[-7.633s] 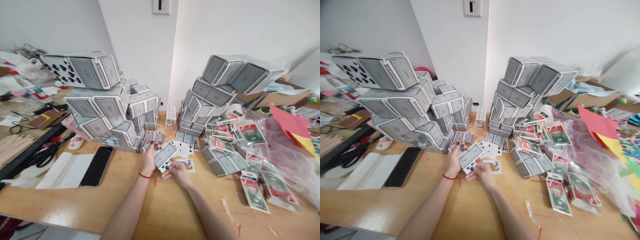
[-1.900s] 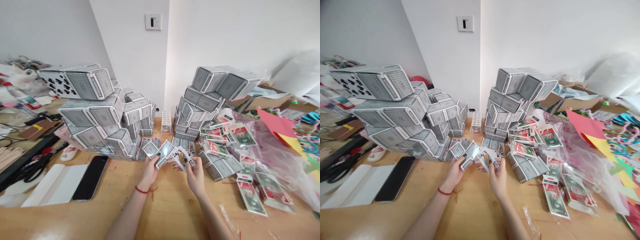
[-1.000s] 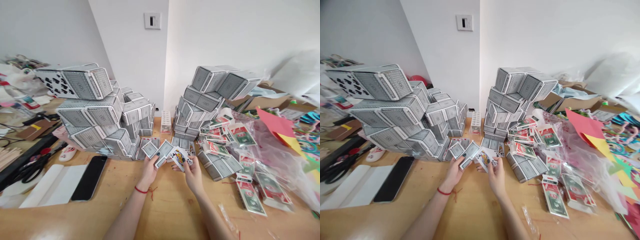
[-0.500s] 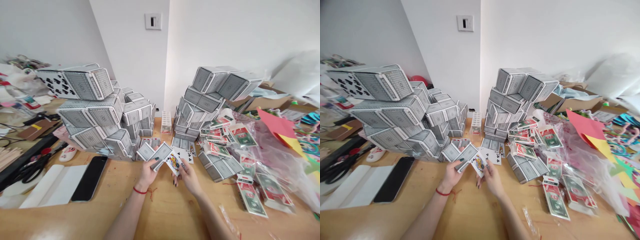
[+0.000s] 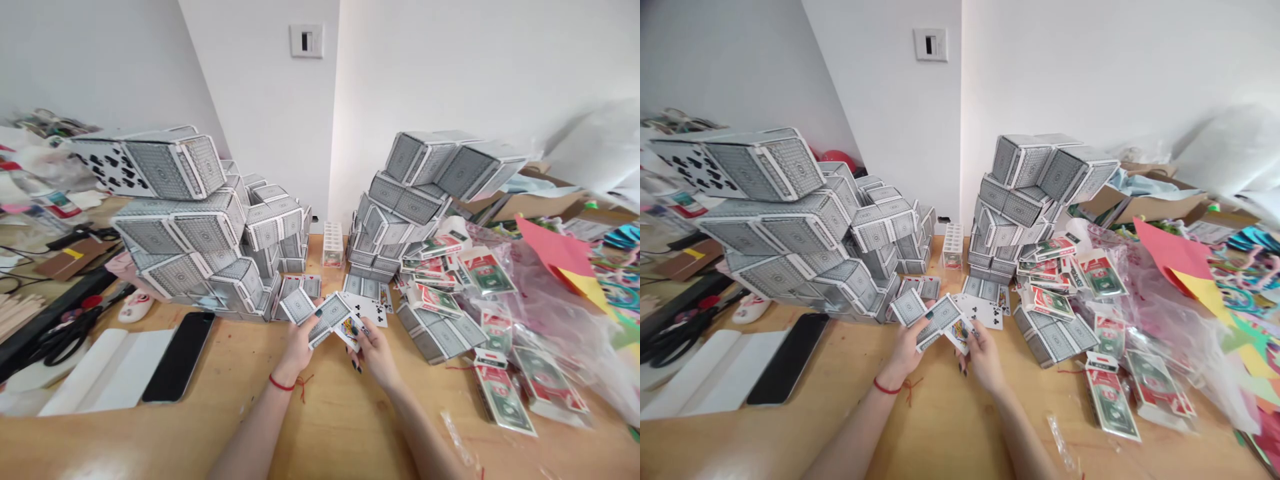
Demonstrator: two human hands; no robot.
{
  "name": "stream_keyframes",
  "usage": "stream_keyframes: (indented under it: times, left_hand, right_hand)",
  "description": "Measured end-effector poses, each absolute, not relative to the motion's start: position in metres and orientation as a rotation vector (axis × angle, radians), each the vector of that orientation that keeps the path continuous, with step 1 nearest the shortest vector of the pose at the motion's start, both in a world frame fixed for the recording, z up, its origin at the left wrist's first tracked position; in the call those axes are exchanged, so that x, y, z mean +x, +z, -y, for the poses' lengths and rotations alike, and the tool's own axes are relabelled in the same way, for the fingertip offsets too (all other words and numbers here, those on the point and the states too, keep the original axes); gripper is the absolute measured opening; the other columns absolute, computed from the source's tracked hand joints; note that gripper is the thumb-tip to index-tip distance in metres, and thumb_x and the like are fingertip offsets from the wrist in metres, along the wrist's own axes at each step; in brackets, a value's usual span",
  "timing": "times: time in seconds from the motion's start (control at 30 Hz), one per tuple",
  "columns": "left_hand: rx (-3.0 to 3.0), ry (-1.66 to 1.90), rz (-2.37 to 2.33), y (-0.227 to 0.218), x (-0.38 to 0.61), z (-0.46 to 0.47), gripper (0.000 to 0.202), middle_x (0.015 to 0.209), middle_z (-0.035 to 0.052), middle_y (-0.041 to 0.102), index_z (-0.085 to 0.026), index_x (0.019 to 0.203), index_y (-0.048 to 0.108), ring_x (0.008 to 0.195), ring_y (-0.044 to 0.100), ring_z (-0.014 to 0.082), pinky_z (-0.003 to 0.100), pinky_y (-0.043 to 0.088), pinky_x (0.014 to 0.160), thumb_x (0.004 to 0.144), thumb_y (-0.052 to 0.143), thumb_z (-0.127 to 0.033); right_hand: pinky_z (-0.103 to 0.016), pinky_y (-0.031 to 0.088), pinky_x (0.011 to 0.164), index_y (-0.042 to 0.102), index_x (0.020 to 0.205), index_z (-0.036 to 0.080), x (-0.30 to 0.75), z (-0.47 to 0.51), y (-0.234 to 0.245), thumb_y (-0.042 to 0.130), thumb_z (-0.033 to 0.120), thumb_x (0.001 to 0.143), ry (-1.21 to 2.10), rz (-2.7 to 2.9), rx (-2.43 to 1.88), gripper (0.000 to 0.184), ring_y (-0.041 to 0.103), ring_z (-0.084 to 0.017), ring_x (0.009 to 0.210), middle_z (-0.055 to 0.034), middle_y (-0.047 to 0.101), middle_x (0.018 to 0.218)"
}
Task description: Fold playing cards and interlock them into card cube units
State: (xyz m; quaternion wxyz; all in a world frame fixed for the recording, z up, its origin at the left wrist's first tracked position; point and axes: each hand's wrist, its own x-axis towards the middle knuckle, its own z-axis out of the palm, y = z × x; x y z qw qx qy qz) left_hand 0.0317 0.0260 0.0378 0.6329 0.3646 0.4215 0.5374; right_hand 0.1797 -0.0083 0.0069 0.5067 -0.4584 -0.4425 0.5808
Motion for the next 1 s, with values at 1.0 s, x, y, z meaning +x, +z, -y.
stream_keyframes:
  times: [1.0]
  left_hand:
    - [0.883, 1.134, -0.819, 0.010, 0.035, -0.021, 0.045, 0.114, 0.0060, 0.058, -0.020, 0.107, 0.059, 0.107, 0.050, 0.0254, 0.037, 0.037, 0.091, 0.062, 0.062, -0.025]
  right_hand:
    - [-0.017, 0.031, 0.028, 0.039, 0.075, 0.021, 0.171, 0.004, 0.003, 0.047, 0.047, 0.079, 1.276, 0.903, -1.147, 0.028, 0.041, -0.006, 0.027, 0.0075, 0.051, 0.046]
